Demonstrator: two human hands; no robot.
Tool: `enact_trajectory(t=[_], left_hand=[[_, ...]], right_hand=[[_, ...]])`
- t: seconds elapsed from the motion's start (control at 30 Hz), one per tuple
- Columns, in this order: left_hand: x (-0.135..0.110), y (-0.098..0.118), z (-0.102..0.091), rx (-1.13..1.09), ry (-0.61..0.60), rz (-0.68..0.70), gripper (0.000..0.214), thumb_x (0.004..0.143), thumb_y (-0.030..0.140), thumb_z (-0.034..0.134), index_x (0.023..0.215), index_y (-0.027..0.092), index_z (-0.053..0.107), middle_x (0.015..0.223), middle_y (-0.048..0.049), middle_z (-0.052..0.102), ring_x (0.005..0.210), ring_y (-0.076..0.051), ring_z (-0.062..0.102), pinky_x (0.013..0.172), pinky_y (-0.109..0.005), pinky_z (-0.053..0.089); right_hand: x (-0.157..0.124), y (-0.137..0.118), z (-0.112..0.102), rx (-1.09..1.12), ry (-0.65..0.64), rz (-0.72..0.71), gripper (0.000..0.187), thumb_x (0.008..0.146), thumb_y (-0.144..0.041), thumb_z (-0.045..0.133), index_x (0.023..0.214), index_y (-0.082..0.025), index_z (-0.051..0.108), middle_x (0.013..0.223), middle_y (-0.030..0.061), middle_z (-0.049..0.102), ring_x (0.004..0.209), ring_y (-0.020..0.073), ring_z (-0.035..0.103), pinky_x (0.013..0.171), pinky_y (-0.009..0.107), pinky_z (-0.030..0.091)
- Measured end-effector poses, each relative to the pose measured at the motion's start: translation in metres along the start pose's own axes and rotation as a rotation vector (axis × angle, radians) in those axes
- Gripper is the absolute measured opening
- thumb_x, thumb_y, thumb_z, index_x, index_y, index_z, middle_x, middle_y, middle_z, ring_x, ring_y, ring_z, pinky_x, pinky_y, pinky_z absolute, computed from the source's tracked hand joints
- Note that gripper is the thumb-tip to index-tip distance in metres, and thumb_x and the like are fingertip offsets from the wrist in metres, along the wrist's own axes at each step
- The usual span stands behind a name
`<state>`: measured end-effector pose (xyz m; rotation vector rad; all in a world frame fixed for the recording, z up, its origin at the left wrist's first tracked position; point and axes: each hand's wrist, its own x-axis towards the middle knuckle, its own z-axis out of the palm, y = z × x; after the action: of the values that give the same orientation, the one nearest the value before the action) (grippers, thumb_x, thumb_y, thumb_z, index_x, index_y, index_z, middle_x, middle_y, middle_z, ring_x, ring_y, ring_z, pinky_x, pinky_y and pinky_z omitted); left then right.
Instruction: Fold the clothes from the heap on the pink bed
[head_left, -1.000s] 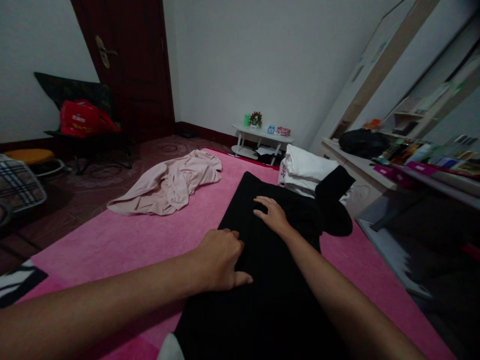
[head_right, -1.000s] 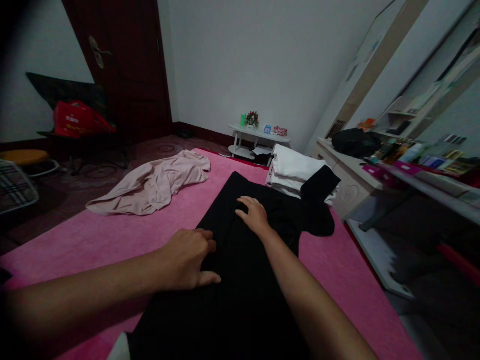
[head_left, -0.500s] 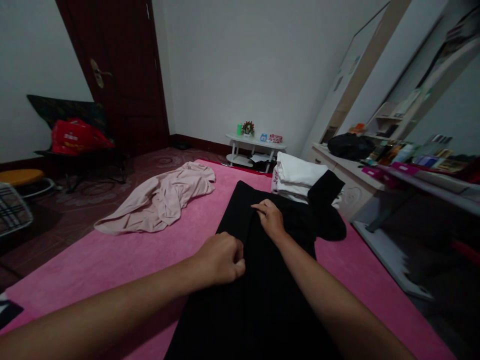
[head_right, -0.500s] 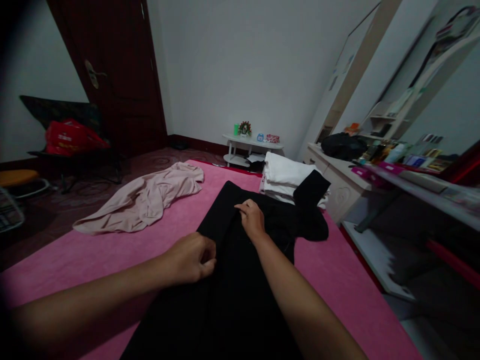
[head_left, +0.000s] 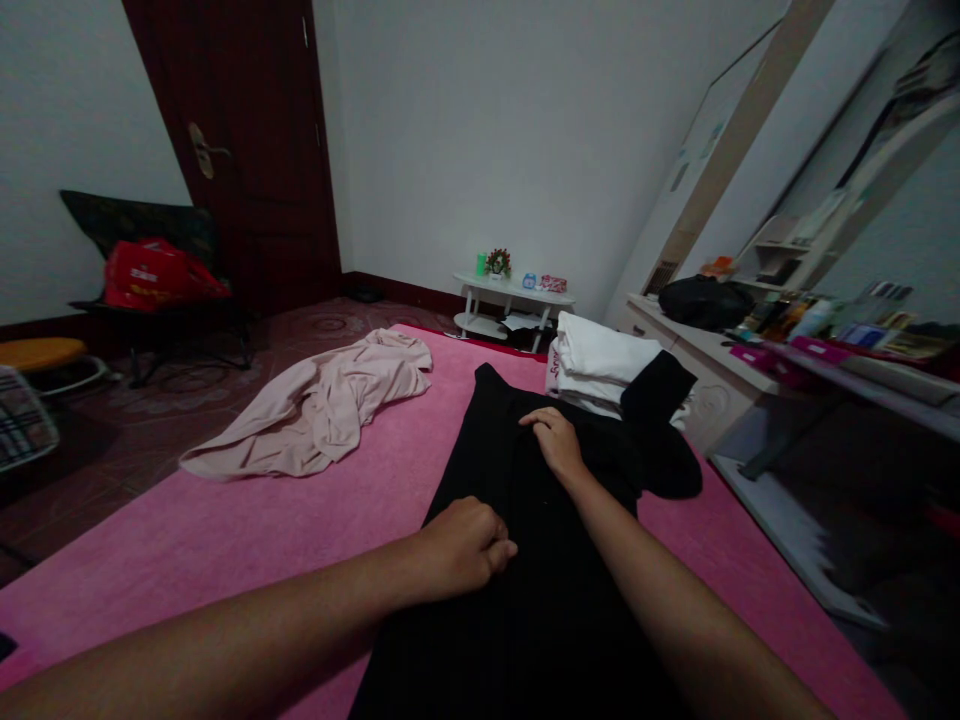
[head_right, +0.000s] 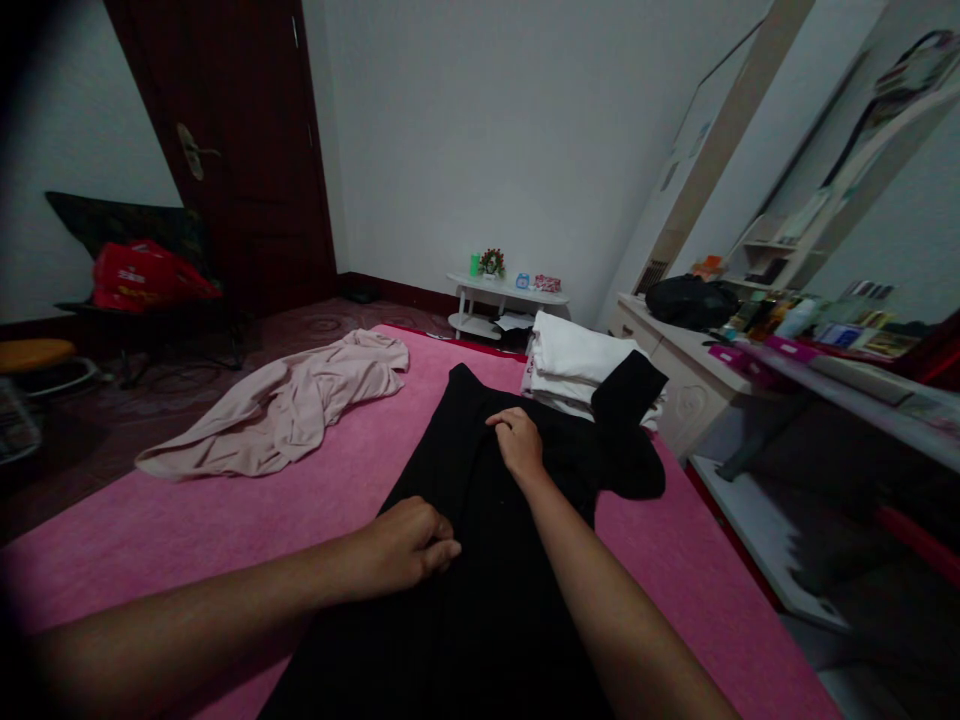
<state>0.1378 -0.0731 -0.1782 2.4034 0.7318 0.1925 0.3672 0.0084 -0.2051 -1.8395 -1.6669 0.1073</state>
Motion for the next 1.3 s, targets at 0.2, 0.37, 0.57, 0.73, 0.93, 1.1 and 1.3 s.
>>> enact_trajectory(t=[0.2,0.37,0.57,0.73,0.93,1.1,1.3], left_hand=[[0.01,-0.009,0.009,0.061,0.235,0.129,0.021,0.089,0.016,0.042,0.093,0.018,0.062,0.091,-0.0043,0.063,0.08,-0.015,0.06,0.072,-0.024,0.047],[0.033,-0.025,0.003,0.155,0.386,0.144,0.064,0.08,0.021,0.06,0.139,0.022,0.036,0.141,-0.0114,0.041,0.129,-0.024,0.04,0.107,-0.04,0.035],[0.086,-0.061,-0.015,0.312,0.288,0.093,0.122,0.059,0.078,0.062,0.15,0.012,0.013,0.156,-0.0215,0.009,0.144,-0.037,0.003,0.114,-0.057,0.01],[0.101,-0.07,-0.011,0.37,0.187,0.054,0.118,0.063,0.09,0.038,0.149,0.011,0.02,0.155,-0.0222,0.011,0.144,-0.037,0.007,0.114,-0.053,0.01],[0.095,-0.066,-0.011,0.376,0.2,0.053,0.099,0.071,0.087,0.031,0.148,0.026,0.027,0.157,-0.0149,0.014,0.143,-0.037,0.011,0.112,-0.055,0.011],[0.096,-0.064,-0.012,0.36,0.177,0.03,0.088,0.071,0.086,0.035,0.145,0.037,0.032,0.157,-0.0093,0.015,0.143,-0.037,0.011,0.112,-0.057,0.01],[0.097,-0.066,-0.008,0.358,0.198,0.024,0.088,0.071,0.085,0.038,0.144,0.036,0.035,0.157,-0.0092,0.018,0.143,-0.037,0.013,0.111,-0.056,0.01]], right_hand=[[0.027,0.009,0.0,-0.326,-0.032,0.188,0.048,0.081,-0.035,0.06,0.124,-0.013,0.057,0.121,0.0174,0.06,0.114,0.0322,0.053,0.094,0.046,0.04],[0.044,0.01,-0.005,-0.435,-0.009,0.14,0.029,0.082,-0.029,0.061,0.11,-0.023,0.064,0.111,0.008,0.067,0.106,0.0249,0.061,0.089,0.038,0.042],[0.061,0.02,-0.003,-0.465,0.049,0.146,0.024,0.081,-0.028,0.061,0.104,-0.024,0.068,0.106,0.0075,0.07,0.101,0.0249,0.063,0.084,0.036,0.044],[0.066,0.032,0.011,-0.491,0.015,0.213,0.022,0.083,-0.028,0.059,0.102,-0.027,0.07,0.102,0.0061,0.071,0.096,0.0224,0.066,0.079,0.033,0.047],[0.062,0.022,0.001,-0.537,-0.024,0.225,0.025,0.082,-0.015,0.054,0.097,-0.024,0.071,0.096,0.0111,0.071,0.09,0.0265,0.067,0.074,0.036,0.047],[0.03,0.007,-0.042,-0.553,0.023,0.053,0.031,0.083,-0.014,0.05,0.108,-0.024,0.065,0.112,0.0099,0.064,0.108,0.0266,0.057,0.09,0.038,0.04],[-0.038,0.022,-0.088,-0.536,0.225,-0.001,0.049,0.082,-0.039,0.056,0.127,-0.021,0.049,0.126,0.012,0.053,0.115,0.0299,0.048,0.091,0.04,0.04]])
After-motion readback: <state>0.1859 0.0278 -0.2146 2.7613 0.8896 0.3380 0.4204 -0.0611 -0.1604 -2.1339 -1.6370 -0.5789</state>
